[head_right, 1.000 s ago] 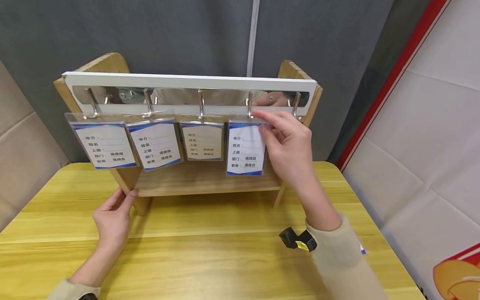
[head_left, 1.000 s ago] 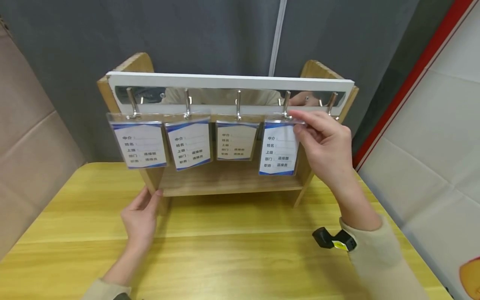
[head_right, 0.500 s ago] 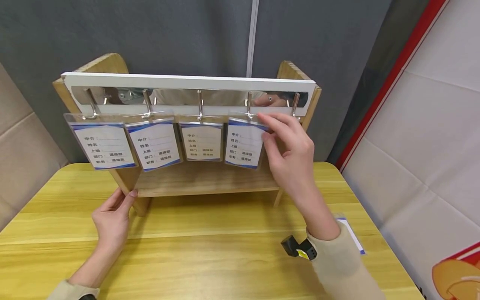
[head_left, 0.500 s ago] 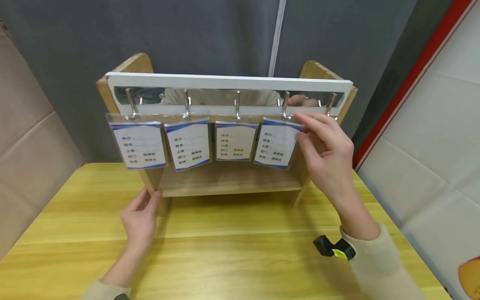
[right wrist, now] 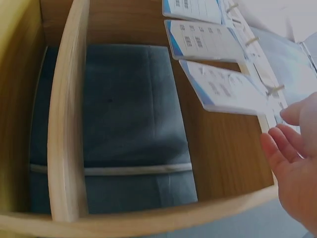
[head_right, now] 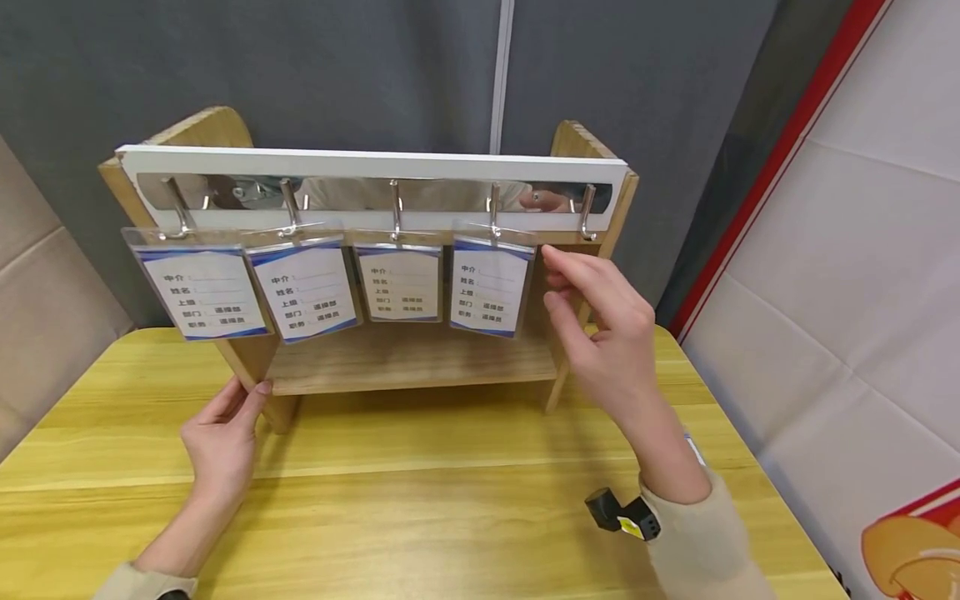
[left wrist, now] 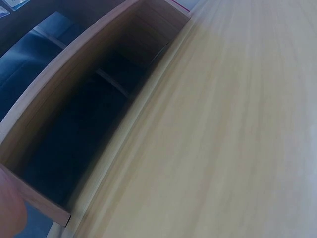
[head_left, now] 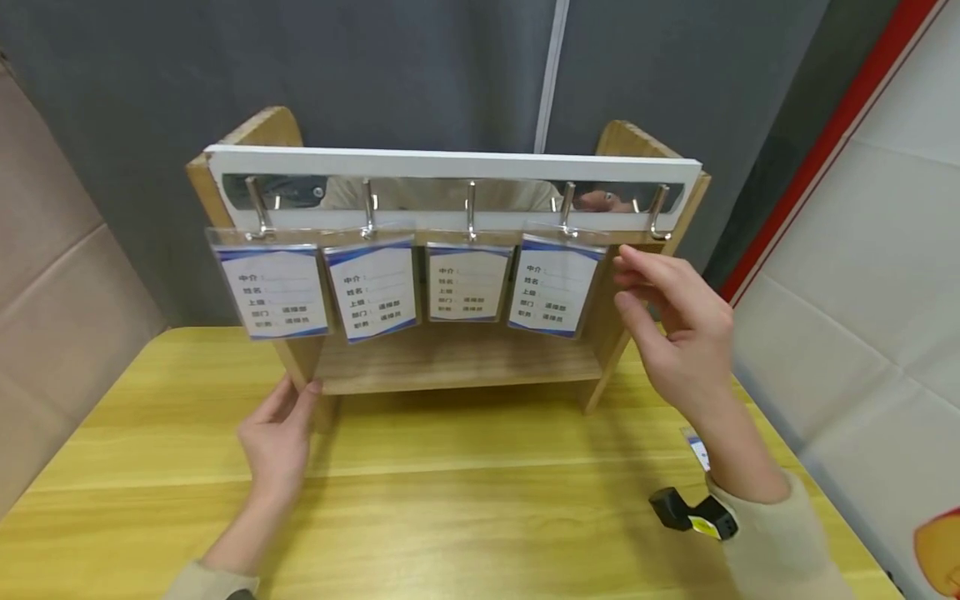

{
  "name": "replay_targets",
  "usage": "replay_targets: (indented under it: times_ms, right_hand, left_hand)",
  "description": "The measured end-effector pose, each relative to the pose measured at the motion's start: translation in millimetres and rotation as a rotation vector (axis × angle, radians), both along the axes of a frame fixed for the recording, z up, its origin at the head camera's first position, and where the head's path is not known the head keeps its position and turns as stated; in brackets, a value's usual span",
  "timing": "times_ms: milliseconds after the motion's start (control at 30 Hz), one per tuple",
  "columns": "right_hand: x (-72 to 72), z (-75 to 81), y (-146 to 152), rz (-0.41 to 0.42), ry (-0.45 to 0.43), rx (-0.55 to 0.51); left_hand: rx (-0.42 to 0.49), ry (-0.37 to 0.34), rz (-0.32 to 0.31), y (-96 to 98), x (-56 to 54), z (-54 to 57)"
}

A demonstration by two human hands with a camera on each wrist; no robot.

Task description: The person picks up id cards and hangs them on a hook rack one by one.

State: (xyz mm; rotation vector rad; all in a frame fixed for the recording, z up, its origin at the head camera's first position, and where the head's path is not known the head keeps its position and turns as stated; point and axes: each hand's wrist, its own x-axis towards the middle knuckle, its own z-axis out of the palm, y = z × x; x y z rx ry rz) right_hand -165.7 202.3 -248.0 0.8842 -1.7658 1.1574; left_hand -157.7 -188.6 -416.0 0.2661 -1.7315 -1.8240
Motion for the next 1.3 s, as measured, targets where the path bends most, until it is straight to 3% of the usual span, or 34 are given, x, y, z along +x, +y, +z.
replay_targets:
  times_ms: [100,533,967,1300]
  right_hand:
    - [1.0,-3.1,8,0.034,-0.042,0.003]
    - [7.6,-16.8,36,-0.021,-0.130,0.112]
    - [4.1,-30.4,56,-0.002,-0.206,0.108]
    - [-0.4,-44.9,101,-0.150,-0.288,0.161]
  left_hand:
    - [0.013,0.004,0.002,-0.1,-0.1,0.1]
    - [0.056,0.012,-0.006,0.2,-0.7,0.2]
    - [0.060,-0.001,-0.002,-0.2,0.3,-1.4]
    - [0.068,0.008,-0.011,-0.8,-0.5,-0.8]
